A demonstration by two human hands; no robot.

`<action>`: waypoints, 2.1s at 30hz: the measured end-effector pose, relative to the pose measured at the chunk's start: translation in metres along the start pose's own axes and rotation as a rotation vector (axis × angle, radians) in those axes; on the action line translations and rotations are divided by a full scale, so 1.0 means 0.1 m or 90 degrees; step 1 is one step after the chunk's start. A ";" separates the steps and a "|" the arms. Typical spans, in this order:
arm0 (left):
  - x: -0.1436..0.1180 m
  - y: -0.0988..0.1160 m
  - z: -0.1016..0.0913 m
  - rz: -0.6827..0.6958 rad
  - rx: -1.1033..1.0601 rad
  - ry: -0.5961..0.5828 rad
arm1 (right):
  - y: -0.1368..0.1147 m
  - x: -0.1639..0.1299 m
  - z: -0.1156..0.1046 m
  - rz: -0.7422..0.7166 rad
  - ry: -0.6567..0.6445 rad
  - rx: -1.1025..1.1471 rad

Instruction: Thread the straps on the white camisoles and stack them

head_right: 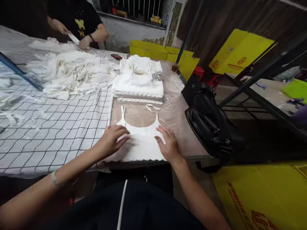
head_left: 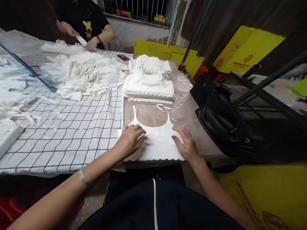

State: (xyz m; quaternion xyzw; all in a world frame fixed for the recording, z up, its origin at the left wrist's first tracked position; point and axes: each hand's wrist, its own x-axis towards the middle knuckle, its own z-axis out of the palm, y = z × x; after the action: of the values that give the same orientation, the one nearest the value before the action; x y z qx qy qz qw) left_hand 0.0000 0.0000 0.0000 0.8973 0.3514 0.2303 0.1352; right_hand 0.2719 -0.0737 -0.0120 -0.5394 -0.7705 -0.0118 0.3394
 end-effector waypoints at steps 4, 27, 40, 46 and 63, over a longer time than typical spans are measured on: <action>1.04 0.03 0.26 0.013 0.067 -0.008 | -0.17 -0.25 0.22 0.000 -0.187 -0.076; 1.60 0.82 -0.39 -0.017 -0.095 -0.337 | -0.04 0.19 0.04 0.732 0.038 1.181; 1.52 0.45 0.61 -0.099 -0.159 -0.225 | -0.20 -0.09 -0.28 0.597 -0.062 1.030; 1.51 0.36 0.63 -0.118 -0.027 -0.224 | -0.28 -0.34 -0.45 0.627 -0.144 1.032; 1.72 0.65 0.22 0.133 -0.078 -0.242 | -0.11 -0.12 -0.56 0.597 -0.216 0.944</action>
State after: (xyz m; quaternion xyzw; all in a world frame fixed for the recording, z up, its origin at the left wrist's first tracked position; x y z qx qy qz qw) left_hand 0.1592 0.0705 0.0626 0.9463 0.2100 0.0905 0.2287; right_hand 0.2935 -0.1096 0.0286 -0.4355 -0.3200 0.7095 0.4523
